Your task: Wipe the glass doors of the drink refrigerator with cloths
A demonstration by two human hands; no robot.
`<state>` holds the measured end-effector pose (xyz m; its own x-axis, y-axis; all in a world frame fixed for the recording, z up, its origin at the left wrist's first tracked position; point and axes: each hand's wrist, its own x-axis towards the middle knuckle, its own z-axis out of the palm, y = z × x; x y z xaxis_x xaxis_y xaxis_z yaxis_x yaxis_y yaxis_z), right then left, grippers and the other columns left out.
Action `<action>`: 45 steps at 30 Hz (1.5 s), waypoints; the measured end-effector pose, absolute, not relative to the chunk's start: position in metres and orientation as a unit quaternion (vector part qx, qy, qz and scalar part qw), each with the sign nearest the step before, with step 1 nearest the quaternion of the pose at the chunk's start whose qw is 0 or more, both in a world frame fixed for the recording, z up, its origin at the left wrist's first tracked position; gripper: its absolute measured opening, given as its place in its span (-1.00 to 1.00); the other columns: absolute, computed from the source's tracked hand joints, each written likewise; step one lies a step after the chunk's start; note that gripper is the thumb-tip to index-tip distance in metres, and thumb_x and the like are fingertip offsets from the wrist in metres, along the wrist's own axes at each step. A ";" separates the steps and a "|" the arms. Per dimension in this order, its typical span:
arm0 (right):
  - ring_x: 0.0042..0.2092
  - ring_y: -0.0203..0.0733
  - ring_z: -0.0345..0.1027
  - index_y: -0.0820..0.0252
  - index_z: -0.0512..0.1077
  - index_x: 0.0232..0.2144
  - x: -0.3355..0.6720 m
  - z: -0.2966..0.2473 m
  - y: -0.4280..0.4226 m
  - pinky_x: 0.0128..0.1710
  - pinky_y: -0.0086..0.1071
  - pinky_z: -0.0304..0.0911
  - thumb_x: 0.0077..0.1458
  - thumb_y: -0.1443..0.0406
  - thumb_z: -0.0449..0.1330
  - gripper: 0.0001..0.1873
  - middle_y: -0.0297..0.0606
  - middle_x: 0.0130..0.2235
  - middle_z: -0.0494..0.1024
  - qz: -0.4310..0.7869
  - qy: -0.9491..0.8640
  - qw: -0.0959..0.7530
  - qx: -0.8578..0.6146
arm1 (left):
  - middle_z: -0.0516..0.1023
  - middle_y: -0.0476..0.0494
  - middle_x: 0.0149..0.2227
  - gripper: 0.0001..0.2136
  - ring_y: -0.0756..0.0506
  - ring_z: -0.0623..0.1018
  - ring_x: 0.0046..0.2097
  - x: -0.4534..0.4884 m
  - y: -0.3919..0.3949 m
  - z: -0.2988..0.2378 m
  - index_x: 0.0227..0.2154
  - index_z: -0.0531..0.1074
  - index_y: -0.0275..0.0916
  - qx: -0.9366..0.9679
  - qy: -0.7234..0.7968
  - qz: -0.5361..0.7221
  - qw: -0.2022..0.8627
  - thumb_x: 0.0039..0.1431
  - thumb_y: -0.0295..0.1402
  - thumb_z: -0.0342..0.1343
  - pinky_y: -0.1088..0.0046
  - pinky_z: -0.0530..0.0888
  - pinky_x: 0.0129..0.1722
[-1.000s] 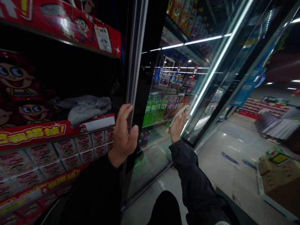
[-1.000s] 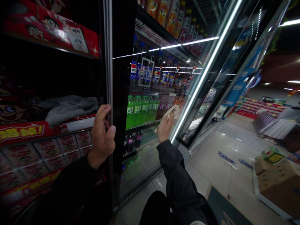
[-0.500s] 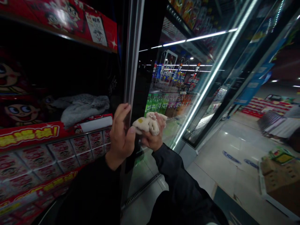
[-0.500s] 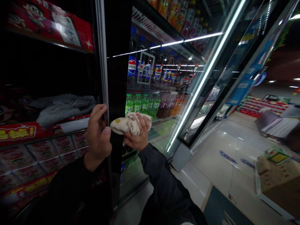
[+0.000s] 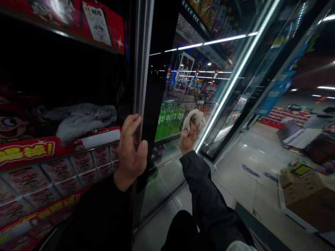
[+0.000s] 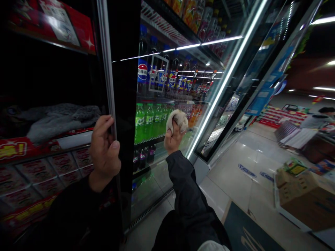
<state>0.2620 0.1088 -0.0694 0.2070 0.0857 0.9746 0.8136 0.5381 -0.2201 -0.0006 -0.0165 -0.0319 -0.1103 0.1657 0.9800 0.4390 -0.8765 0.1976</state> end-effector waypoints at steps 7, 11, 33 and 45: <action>0.54 0.07 0.17 0.15 0.40 0.36 0.319 -0.038 0.125 0.55 0.14 0.09 0.34 0.01 -0.05 -0.32 0.02 0.47 0.37 -0.213 -0.534 0.662 -0.480 | 0.38 -0.32 0.48 -0.48 -0.39 0.47 0.47 -0.001 -0.019 -0.029 0.49 0.28 -0.10 -0.661 -0.222 -0.708 0.110 0.58 -0.15 0.00 -0.14 0.49 0.42; 0.56 0.05 0.15 0.19 0.31 0.42 0.323 -0.042 0.130 0.58 0.14 0.02 0.38 0.03 -0.13 -0.29 0.08 0.51 0.32 -0.159 -0.462 0.701 -0.520 | 0.41 -0.34 0.47 -0.51 -0.37 0.49 0.46 0.000 -0.024 -0.026 0.47 0.28 -0.14 -0.659 -0.227 -0.706 0.123 0.58 -0.21 0.01 -0.11 0.50 0.43; 0.59 0.23 0.07 0.13 0.40 0.37 0.128 -0.211 -0.015 0.51 0.41 0.08 0.48 0.03 0.03 -0.43 0.20 0.49 0.33 0.012 -0.532 0.673 -0.514 | 0.41 -0.39 0.47 -0.52 -0.34 0.50 0.45 -0.004 -0.029 -0.024 0.46 0.27 -0.20 -0.672 -0.242 -0.688 0.125 0.60 -0.18 -0.01 -0.06 0.54 0.40; 0.33 0.15 0.49 -0.03 0.61 0.12 0.109 -0.222 -0.074 0.23 0.18 0.55 0.33 0.34 0.11 -0.58 -0.02 0.28 0.52 -0.033 -0.628 0.662 -0.409 | 0.44 -0.31 0.45 -0.60 -0.28 0.53 0.40 -0.017 -0.048 -0.029 0.34 0.43 -0.12 -0.671 -0.247 -0.699 0.004 0.52 -0.25 0.10 0.37 0.63 -0.10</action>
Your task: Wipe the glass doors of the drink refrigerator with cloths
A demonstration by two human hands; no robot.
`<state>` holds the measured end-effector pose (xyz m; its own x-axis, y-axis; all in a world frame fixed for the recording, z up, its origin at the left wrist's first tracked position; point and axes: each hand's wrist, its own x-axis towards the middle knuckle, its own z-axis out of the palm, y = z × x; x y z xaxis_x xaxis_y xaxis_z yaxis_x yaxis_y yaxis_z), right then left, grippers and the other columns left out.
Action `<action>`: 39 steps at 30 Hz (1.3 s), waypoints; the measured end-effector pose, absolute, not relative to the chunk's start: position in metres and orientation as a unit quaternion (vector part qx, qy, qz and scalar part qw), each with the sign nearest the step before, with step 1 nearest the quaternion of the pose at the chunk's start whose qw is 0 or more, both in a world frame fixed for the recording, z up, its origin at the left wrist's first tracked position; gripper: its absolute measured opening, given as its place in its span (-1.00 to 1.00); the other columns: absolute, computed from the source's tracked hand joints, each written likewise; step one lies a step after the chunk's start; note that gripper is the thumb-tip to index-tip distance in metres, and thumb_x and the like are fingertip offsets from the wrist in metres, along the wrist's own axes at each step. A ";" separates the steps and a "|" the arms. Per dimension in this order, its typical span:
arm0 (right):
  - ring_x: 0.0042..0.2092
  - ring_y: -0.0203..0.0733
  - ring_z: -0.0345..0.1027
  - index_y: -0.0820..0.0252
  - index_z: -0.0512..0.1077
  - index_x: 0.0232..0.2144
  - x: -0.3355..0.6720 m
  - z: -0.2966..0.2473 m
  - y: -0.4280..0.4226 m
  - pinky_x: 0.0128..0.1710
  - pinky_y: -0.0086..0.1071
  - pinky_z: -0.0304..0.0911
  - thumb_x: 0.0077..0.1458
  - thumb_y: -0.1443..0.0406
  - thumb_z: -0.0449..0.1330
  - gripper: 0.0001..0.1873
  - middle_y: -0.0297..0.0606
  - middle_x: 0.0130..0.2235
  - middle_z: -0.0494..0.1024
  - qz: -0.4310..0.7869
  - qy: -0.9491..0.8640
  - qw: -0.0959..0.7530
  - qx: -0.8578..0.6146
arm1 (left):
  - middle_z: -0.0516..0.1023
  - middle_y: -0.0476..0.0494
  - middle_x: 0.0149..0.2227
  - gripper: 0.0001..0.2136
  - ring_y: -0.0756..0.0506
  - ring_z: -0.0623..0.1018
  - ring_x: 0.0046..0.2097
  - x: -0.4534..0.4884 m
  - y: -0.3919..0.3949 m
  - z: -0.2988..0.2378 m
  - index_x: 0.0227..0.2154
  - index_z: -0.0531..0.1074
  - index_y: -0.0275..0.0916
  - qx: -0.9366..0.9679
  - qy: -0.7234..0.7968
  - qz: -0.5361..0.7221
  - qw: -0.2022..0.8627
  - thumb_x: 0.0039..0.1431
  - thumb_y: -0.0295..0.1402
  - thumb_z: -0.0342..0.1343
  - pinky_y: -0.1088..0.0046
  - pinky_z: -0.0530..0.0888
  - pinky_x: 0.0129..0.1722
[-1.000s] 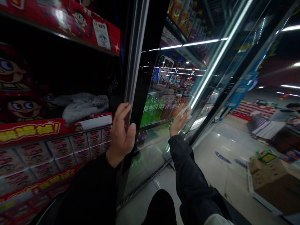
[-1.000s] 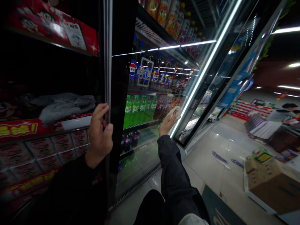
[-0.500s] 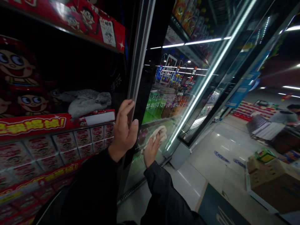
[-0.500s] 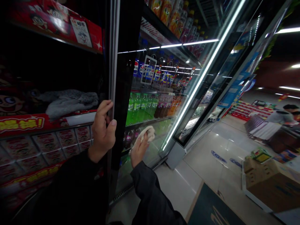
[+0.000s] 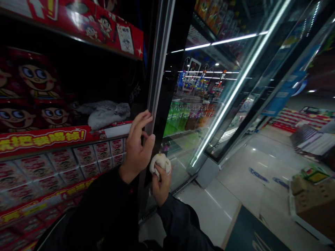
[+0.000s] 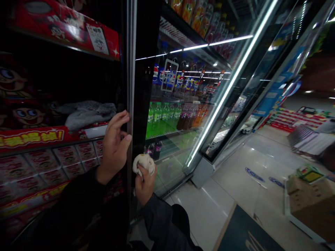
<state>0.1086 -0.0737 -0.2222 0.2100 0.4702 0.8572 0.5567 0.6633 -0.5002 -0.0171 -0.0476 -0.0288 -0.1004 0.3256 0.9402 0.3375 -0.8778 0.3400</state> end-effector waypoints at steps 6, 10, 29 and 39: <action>0.07 0.06 0.67 -0.20 0.41 0.34 0.109 -0.193 -0.128 -0.06 -0.02 0.67 0.40 0.22 0.14 -0.49 -0.16 0.14 0.69 0.008 -0.590 0.717 -0.371 | 0.57 -0.22 0.33 -0.63 -0.24 0.61 0.27 -0.004 -0.110 -0.079 0.25 0.55 -0.06 -0.597 -0.313 -0.708 -0.212 0.50 -0.13 0.14 0.30 0.63 0.03; 0.19 0.04 0.64 -0.24 0.30 0.46 0.105 -0.175 -0.147 -0.01 -0.07 0.67 0.44 0.21 0.10 -0.40 -0.18 0.30 0.62 0.037 -0.611 0.705 -0.358 | 0.56 -0.18 0.37 -0.55 -0.32 0.56 0.37 0.012 -0.148 -0.109 0.31 0.54 0.01 -0.534 -0.315 -0.690 -0.374 0.49 0.01 0.13 0.11 0.53 0.36; 0.34 0.17 0.47 -0.10 0.58 0.11 0.137 -0.018 -0.087 0.27 0.24 0.46 0.36 0.35 0.20 -0.64 -0.14 0.17 0.66 -0.268 -0.777 0.525 -0.223 | 0.69 -0.19 0.10 -0.38 -0.21 0.68 0.09 -0.029 -0.087 -0.102 0.12 0.54 -0.15 -0.325 -0.359 -0.722 -0.493 0.08 0.04 0.51 0.30 0.60 0.09; -0.02 -0.10 0.48 0.00 0.51 -0.36 0.132 0.123 -0.003 0.35 0.09 0.42 0.42 0.23 0.13 -0.73 -0.34 -0.30 0.56 -0.483 -0.833 0.267 -0.040 | 0.70 -0.17 -0.01 -0.54 -0.25 0.65 0.09 -0.027 -0.075 -0.103 0.01 0.55 -0.12 -0.388 -0.426 -0.707 -0.409 0.23 0.10 0.32 0.18 0.51 0.24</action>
